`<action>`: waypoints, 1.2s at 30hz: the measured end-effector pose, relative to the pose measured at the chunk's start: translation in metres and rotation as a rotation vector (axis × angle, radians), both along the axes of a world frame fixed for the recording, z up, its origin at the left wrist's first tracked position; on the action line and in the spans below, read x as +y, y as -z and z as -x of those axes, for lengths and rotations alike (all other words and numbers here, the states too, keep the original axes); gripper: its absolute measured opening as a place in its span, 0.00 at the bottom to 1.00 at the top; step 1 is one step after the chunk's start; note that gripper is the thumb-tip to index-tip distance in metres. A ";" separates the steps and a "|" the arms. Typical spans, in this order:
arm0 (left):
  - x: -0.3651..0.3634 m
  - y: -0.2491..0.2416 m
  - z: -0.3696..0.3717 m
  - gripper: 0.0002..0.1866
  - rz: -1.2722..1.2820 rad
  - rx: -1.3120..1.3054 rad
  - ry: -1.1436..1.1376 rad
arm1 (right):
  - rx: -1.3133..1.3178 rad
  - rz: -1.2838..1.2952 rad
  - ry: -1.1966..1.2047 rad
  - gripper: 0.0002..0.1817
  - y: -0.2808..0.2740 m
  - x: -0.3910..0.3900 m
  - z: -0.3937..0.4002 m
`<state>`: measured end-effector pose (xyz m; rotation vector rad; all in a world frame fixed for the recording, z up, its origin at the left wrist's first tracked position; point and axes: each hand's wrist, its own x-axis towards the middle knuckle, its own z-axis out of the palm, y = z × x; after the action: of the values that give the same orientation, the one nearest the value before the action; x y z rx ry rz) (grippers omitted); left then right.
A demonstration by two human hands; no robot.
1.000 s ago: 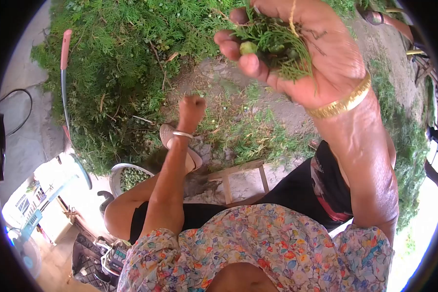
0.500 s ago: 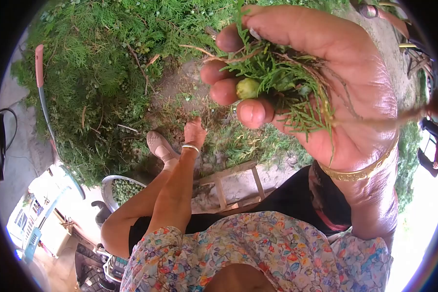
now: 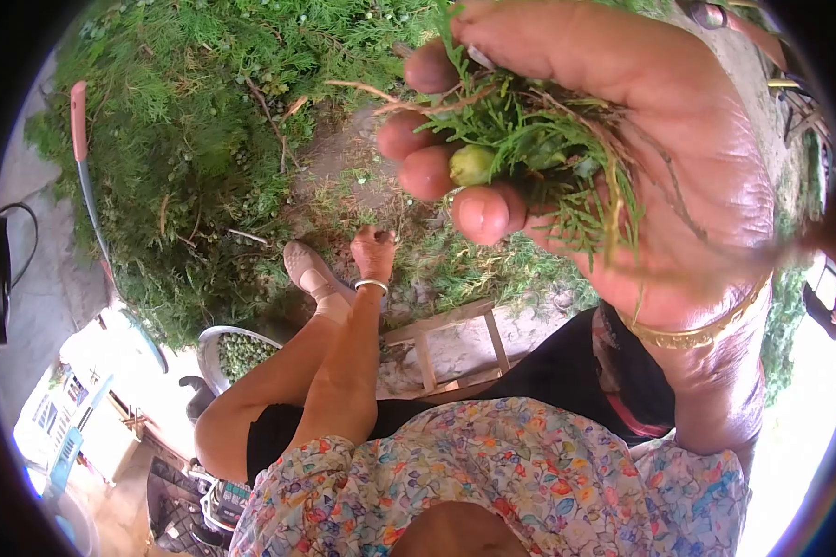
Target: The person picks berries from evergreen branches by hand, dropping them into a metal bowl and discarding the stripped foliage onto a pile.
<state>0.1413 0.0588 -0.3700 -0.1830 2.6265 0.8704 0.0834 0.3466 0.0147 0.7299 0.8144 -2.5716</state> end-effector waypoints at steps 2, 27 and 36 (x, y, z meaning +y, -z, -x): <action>0.010 -0.003 -0.007 0.09 0.061 -0.055 0.205 | 0.034 0.089 0.017 0.16 0.001 -0.003 0.000; 0.036 0.012 0.106 0.03 0.224 0.149 0.081 | -0.134 0.091 0.079 0.14 0.015 0.020 -0.007; 0.048 0.002 0.059 0.03 -0.481 -0.074 0.077 | -0.150 0.004 0.089 0.16 0.003 0.009 -0.006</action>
<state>0.0823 0.1070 -0.3724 0.0129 2.2597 1.4006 0.0895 0.3561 0.0118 0.9654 0.7453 -2.5574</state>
